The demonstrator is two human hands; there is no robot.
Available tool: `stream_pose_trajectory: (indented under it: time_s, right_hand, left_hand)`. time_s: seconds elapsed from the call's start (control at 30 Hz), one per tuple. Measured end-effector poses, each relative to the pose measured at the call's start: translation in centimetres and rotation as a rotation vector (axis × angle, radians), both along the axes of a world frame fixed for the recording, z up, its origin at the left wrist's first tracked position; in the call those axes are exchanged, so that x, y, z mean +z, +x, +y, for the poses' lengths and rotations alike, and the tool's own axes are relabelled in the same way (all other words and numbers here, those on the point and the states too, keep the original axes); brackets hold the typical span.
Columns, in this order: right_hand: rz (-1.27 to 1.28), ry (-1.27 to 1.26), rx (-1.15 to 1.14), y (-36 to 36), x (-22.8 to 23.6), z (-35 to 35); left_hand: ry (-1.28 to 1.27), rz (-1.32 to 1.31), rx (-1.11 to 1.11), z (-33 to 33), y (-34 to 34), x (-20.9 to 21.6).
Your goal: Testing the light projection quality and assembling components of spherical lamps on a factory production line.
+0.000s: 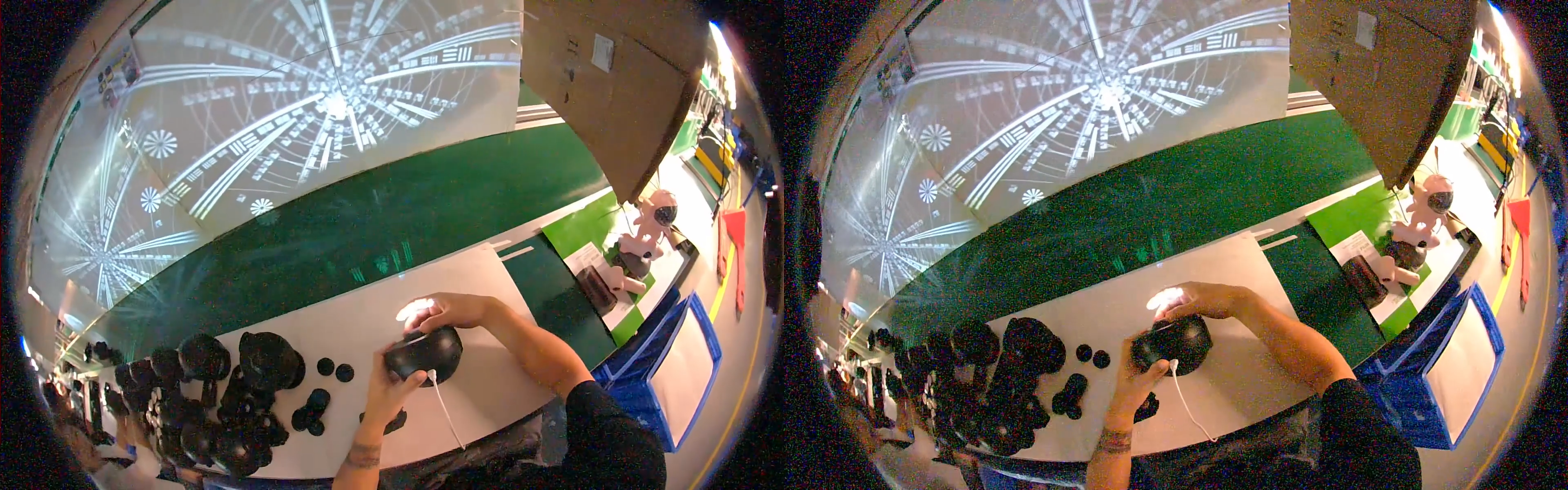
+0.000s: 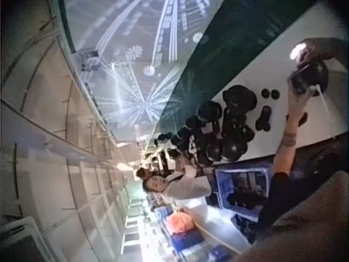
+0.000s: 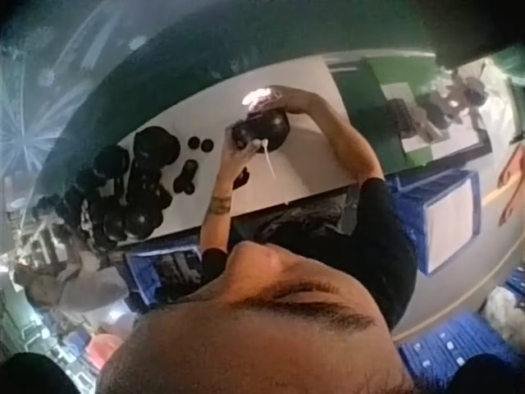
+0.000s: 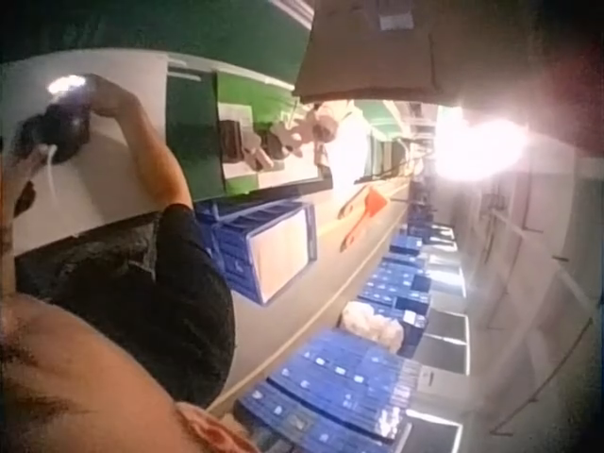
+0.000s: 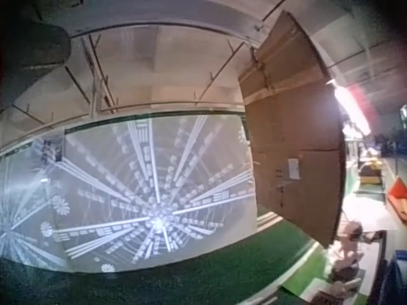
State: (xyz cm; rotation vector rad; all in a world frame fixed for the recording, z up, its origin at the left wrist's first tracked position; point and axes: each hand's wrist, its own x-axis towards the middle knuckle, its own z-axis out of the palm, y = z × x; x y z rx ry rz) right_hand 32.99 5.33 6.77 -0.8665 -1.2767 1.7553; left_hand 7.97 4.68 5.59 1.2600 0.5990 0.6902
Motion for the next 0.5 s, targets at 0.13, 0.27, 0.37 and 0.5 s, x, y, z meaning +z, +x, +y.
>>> stream_pose_trajectory:
  time_s: [0.13,0.27,0.37,0.5]
  right_hand:
    - [-0.135,-0.001,-0.042,-0.1,-0.5,0.7]
    - [-0.118,0.112,0.03,2.1,-2.6,1.3]
    - [-0.372,0.248,0.103,3.1,-6.3,2.3]
    - [-0.196,0.123,-0.018,1.5,-4.9,0.8]
  left_hand:
    - [0.052,0.071,0.02,0.7,-0.1,-1.2]
    - [-0.006,0.017,0.027,0.5,1.6,0.1]
    - [-0.084,0.086,0.009,-0.1,1.9,-1.0]
    - [0.089,0.106,0.054,-0.1,1.1,-4.4]
